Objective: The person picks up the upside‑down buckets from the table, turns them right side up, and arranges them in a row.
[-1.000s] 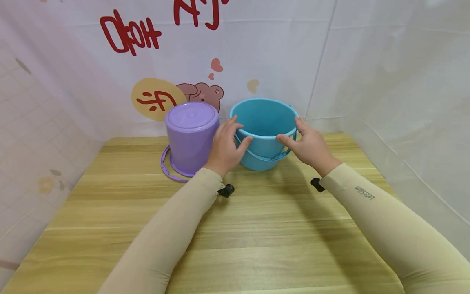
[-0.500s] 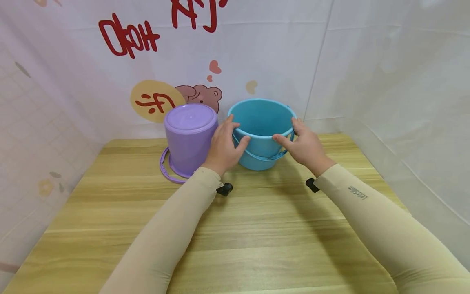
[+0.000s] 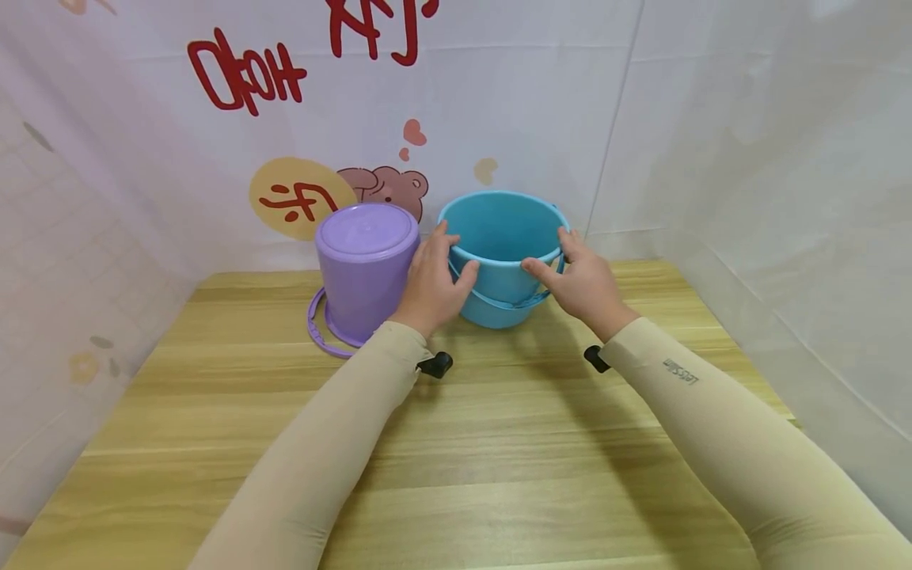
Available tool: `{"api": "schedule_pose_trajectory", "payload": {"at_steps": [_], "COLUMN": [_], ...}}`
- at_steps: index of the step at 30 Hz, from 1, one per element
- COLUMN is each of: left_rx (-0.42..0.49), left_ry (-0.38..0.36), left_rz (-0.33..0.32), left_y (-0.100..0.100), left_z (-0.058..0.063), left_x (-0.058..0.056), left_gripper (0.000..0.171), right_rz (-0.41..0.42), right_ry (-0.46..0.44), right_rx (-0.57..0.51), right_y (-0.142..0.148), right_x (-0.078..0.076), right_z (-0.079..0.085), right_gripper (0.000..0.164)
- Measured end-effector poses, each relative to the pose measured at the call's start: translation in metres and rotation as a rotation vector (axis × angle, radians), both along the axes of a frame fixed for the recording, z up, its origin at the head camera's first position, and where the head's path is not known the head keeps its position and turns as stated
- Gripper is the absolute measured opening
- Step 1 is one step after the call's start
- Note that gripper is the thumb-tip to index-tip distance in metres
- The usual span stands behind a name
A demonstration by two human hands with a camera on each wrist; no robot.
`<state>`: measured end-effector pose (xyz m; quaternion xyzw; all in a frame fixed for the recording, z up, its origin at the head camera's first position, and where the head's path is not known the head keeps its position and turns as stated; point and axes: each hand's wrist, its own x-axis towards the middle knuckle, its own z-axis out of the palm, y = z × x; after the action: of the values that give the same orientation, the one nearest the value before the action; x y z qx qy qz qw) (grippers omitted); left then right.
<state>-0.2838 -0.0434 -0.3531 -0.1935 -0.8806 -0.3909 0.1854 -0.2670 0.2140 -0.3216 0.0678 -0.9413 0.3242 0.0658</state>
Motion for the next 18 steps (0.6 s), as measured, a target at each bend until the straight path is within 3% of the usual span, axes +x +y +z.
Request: {"api": "schedule_pose_trajectory", "payload": {"at_steps": [9, 18], "left_rx": [-0.109, -0.145], "left_ry": [-0.083, -0.050], "left_rz": [0.047, 0.097], "left_y": [0.005, 0.011], "left_z": [0.011, 0.014], "left_x": [0.002, 0.001], "left_gripper": [0.076, 0.068], "right_rz": [-0.020, 0.003], "right_ry": [0.004, 0.014], "right_rx": [0.036, 0.091], "right_y": [-0.014, -0.014], "right_x": [-0.002, -0.003], "right_z": [-0.002, 0.006], "right_gripper": [0.113, 0.098]}}
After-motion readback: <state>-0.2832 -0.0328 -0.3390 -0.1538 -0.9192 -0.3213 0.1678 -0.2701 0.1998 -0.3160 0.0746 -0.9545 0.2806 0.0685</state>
